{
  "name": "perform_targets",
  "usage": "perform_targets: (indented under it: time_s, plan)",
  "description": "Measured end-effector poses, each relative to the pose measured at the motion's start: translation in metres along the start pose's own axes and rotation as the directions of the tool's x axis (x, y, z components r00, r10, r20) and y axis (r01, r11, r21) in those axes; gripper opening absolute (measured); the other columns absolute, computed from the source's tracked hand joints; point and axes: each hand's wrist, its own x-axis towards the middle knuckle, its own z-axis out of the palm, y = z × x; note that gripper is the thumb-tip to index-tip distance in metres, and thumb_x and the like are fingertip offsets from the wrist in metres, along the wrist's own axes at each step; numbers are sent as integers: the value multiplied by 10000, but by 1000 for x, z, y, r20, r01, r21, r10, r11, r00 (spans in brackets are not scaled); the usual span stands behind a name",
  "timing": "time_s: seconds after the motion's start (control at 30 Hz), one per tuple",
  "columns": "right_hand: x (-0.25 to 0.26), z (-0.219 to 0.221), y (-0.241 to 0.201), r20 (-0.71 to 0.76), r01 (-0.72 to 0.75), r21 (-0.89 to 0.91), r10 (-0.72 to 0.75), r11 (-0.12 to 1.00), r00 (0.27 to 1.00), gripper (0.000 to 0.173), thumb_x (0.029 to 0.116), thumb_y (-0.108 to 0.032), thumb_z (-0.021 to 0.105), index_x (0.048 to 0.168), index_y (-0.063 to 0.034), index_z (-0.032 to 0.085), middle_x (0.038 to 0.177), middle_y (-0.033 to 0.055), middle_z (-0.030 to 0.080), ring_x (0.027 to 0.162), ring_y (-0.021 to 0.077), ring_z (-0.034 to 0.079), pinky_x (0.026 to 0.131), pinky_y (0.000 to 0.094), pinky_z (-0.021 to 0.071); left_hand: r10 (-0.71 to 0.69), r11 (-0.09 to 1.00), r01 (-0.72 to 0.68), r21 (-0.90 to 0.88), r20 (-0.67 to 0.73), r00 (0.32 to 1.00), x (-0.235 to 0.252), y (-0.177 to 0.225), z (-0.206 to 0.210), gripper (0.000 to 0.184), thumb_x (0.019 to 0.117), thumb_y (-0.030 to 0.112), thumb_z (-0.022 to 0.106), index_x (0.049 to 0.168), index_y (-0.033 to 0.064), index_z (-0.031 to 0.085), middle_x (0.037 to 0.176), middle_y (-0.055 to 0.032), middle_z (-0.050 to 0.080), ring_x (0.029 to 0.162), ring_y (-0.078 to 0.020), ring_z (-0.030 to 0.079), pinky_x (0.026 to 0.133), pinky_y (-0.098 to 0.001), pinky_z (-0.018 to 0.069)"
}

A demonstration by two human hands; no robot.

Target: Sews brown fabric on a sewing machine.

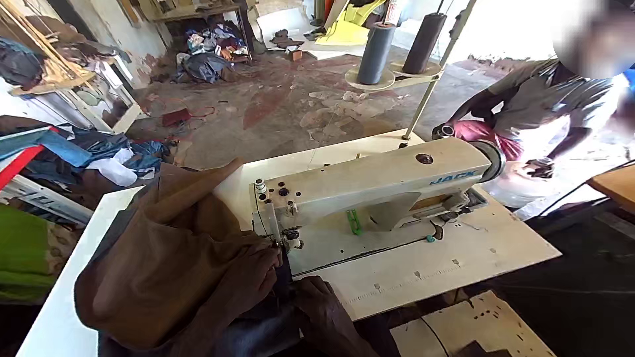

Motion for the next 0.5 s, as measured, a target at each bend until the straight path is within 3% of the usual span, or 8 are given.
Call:
perform_targets:
  time_s: [0.1,0.17,0.23,0.37,0.5]
  plan:
    - [4,-4,-1,13,-28,34,27,999,1000,154,949,-185,604,981,-192,755,1229,-28,689,1206,193,603,953,429,523,-119,992,117,-45,-54,991,-3,6,9,327,1011,228,417,1150,100,684,1125,-60,710,1130,-244,645,998,-466,506]
    - [22,-11,5,7,-69,88,69,994,998,205,1001,-236,585,1048,-151,765,1173,22,723,1164,229,642,970,456,529,-225,955,203,-217,-81,971,-7,-1,12,344,1025,207,415,1160,52,690,1103,-114,703,1068,-253,664,961,-469,530]
    - [50,-17,19,-33,-136,97,140,986,990,247,1006,-238,583,1115,-117,767,1140,72,734,1107,260,674,966,469,546,-314,892,264,-367,-81,946,-12,-7,14,343,1027,198,404,1165,51,682,1064,-104,698,976,-206,671,883,-429,553]
    - [104,-11,52,-73,-122,114,131,986,989,180,933,-255,696,946,-93,773,968,70,711,972,248,668,857,471,551,-379,819,278,-501,-110,919,-14,-14,17,310,1014,212,415,1107,89,683,931,-33,667,814,-126,630,739,-357,539]
    - [119,-18,43,23,-189,55,188,980,982,226,898,-262,732,864,-40,755,952,118,722,968,300,678,862,503,528,-295,851,224,-476,-80,952,-12,-14,14,298,996,219,440,1086,100,698,964,-24,671,866,-120,628,786,-347,532]
